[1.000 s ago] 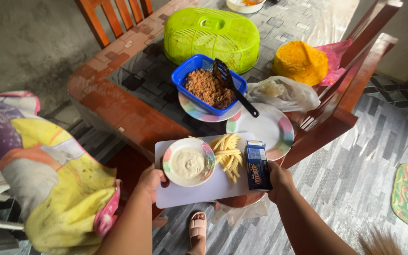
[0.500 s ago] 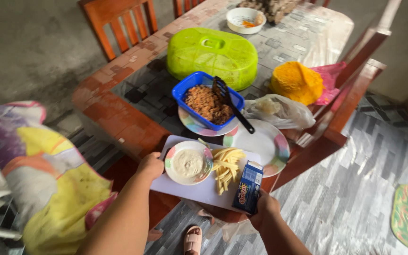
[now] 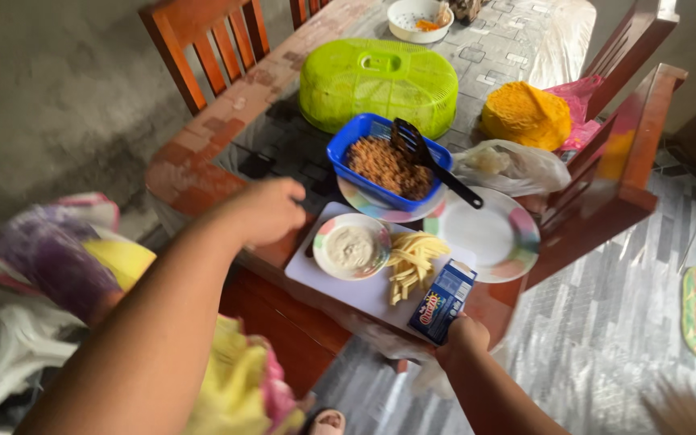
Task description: The person prepares a taco by arranging ingredients on a table, including a bowl of sauce, sliced potatoes, and a container of seasoned meat. They then take a yellow tortilla, place it on a cutting board, and use a spatula to spread the meat onto the tortilla.
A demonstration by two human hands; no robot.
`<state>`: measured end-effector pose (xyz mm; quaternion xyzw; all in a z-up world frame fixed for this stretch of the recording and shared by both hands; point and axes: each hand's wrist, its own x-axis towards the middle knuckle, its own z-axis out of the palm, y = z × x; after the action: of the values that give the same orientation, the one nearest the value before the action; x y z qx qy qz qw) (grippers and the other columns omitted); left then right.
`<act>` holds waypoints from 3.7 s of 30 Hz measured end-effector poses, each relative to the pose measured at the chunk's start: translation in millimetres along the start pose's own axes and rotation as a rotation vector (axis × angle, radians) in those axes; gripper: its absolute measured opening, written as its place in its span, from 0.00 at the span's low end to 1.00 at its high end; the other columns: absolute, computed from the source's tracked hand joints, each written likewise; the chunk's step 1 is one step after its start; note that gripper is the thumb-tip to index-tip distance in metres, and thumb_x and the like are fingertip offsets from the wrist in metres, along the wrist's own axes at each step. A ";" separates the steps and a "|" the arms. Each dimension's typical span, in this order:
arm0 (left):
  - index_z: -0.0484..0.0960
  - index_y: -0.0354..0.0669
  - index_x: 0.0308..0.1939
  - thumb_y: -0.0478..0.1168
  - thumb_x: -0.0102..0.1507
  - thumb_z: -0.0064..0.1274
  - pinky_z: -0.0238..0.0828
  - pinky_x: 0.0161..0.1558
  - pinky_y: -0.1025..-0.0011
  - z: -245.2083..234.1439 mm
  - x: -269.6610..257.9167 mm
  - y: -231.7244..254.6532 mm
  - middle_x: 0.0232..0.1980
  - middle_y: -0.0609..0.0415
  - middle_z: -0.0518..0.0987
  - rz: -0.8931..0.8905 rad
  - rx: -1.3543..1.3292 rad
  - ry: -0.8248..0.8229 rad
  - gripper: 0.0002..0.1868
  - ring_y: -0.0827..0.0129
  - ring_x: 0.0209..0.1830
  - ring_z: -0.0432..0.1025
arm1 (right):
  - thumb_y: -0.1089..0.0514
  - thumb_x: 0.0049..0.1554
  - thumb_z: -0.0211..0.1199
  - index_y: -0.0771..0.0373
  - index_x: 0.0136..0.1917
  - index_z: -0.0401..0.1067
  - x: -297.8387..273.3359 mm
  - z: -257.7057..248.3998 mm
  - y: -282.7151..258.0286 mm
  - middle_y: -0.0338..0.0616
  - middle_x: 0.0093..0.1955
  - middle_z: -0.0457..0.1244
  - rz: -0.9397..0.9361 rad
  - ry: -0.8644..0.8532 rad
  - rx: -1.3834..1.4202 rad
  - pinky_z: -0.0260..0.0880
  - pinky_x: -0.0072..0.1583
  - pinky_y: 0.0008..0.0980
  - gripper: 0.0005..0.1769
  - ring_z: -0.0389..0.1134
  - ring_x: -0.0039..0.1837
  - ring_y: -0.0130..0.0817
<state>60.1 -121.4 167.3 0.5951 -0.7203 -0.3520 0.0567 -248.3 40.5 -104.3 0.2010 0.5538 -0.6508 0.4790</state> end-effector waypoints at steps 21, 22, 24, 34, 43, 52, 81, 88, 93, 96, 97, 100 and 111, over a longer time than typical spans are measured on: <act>0.80 0.47 0.61 0.51 0.62 0.55 0.73 0.59 0.61 -110.3 -26.1 -192.1 0.56 0.48 0.85 -0.067 0.074 0.294 0.26 0.56 0.56 0.79 | 0.47 0.63 0.52 0.65 0.61 0.75 -225.7 76.6 90.7 0.47 0.58 0.68 -0.467 -0.462 -0.553 0.62 0.63 0.30 0.24 0.67 0.60 0.38; 0.83 0.49 0.59 0.53 0.63 0.54 0.72 0.59 0.59 -119.1 -36.1 -197.8 0.56 0.48 0.84 -0.123 0.143 0.305 0.24 0.54 0.57 0.78 | 0.48 0.63 0.53 0.66 0.60 0.74 -250.0 77.7 100.7 0.47 0.58 0.68 -0.540 -0.599 -0.552 0.61 0.65 0.30 0.22 0.66 0.62 0.36; 0.86 0.52 0.55 0.56 0.65 0.52 0.72 0.59 0.56 -126.3 -53.3 -207.5 0.56 0.49 0.84 -0.174 0.248 0.337 0.22 0.50 0.58 0.77 | 0.50 0.63 0.55 0.69 0.58 0.72 -291.0 69.7 119.6 0.47 0.59 0.66 -0.669 -0.869 -0.541 0.59 0.69 0.29 0.20 0.64 0.66 0.34; 0.88 0.42 0.48 0.53 0.60 0.56 0.73 0.55 0.59 -164.4 -48.6 -297.4 0.51 0.44 0.85 0.138 -0.448 0.250 0.21 0.55 0.51 0.77 | 0.56 0.58 0.58 0.68 0.60 0.71 -327.9 38.9 190.8 0.48 0.55 0.67 -0.937 -0.632 -0.701 0.66 0.61 0.30 0.19 0.67 0.59 0.34; 0.83 0.43 0.51 0.48 0.60 0.55 0.71 0.52 0.69 -125.3 -37.3 -372.6 0.47 0.56 0.81 0.575 -1.069 0.080 0.19 0.69 0.47 0.74 | 0.55 0.60 0.57 0.68 0.65 0.67 -374.7 46.5 241.4 0.46 0.56 0.66 -1.331 -0.173 -0.643 0.64 0.62 0.30 0.23 0.65 0.59 0.32; 0.82 0.34 0.40 0.49 0.69 0.50 0.69 0.44 0.65 -98.0 -28.7 -366.8 0.37 0.48 0.80 0.624 -0.634 0.678 0.19 0.63 0.38 0.74 | 0.50 0.61 0.64 0.68 0.50 0.75 -351.4 53.0 234.7 0.44 0.40 0.69 -1.305 0.166 -0.656 0.69 0.50 0.31 0.16 0.68 0.44 0.29; 0.82 0.31 0.48 0.38 0.68 0.46 0.71 0.54 0.72 -99.5 -299.9 -462.1 0.47 0.48 0.83 0.320 -0.969 0.427 0.14 0.65 0.46 0.76 | 0.52 0.57 0.64 0.63 0.50 0.75 -510.9 -82.2 330.5 0.39 0.40 0.70 -0.999 -0.226 -0.617 0.71 0.47 0.29 0.13 0.69 0.44 0.25; 0.75 0.40 0.67 0.34 0.55 0.58 0.68 0.56 0.64 -161.2 -292.0 -396.0 0.65 0.46 0.78 0.179 -0.191 0.331 0.34 0.61 0.60 0.72 | 0.51 0.60 0.65 0.66 0.55 0.80 -477.3 -90.0 263.7 0.45 0.46 0.71 -0.920 -0.270 -0.788 0.63 0.51 0.32 0.17 0.67 0.47 0.31; 0.75 0.49 0.67 0.44 0.58 0.59 0.72 0.58 0.65 -149.8 -258.7 -291.8 0.61 0.49 0.82 0.425 -0.021 -0.031 0.31 0.62 0.60 0.77 | 0.53 0.57 0.66 0.68 0.54 0.76 -468.2 -68.3 202.0 0.47 0.50 0.73 -0.929 -0.215 -0.809 0.72 0.57 0.31 0.17 0.73 0.53 0.30; 0.74 0.52 0.67 0.45 0.58 0.57 0.76 0.55 0.66 -119.2 -251.1 -224.1 0.61 0.52 0.82 0.441 0.057 -0.222 0.31 0.65 0.57 0.79 | 0.54 0.57 0.66 0.68 0.54 0.76 -458.3 -61.8 176.5 0.45 0.51 0.73 -0.901 -0.212 -0.870 0.72 0.57 0.32 0.16 0.73 0.54 0.31; 0.75 0.52 0.66 0.45 0.58 0.58 0.76 0.54 0.67 -108.5 -254.4 -205.5 0.60 0.53 0.82 0.438 0.109 -0.269 0.31 0.65 0.55 0.80 | 0.54 0.57 0.66 0.68 0.54 0.75 -453.6 -60.3 169.5 0.45 0.51 0.73 -0.900 -0.235 -0.875 0.72 0.58 0.31 0.16 0.74 0.54 0.30; 0.77 0.52 0.63 0.49 0.59 0.59 0.76 0.48 0.67 -76.4 -251.2 -152.1 0.54 0.54 0.85 0.526 0.270 -0.371 0.29 0.64 0.47 0.80 | 0.55 0.57 0.66 0.69 0.53 0.76 -434.0 -59.9 143.0 0.45 0.51 0.74 -0.867 -0.258 -0.928 0.72 0.57 0.31 0.16 0.73 0.53 0.31; 0.80 0.41 0.59 0.47 0.57 0.59 0.76 0.47 0.68 79.6 -159.6 19.8 0.47 0.49 0.85 0.710 0.028 -0.467 0.27 0.66 0.43 0.79 | 0.52 0.57 0.65 0.66 0.55 0.78 -332.5 -60.2 -19.9 0.45 0.49 0.73 -0.752 -0.350 -1.110 0.71 0.55 0.33 0.17 0.72 0.52 0.32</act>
<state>49.5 57.7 173.1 0.2151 -0.8787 -0.4262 0.0019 -128.3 227.3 151.1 -0.3872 0.7516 -0.4158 0.3351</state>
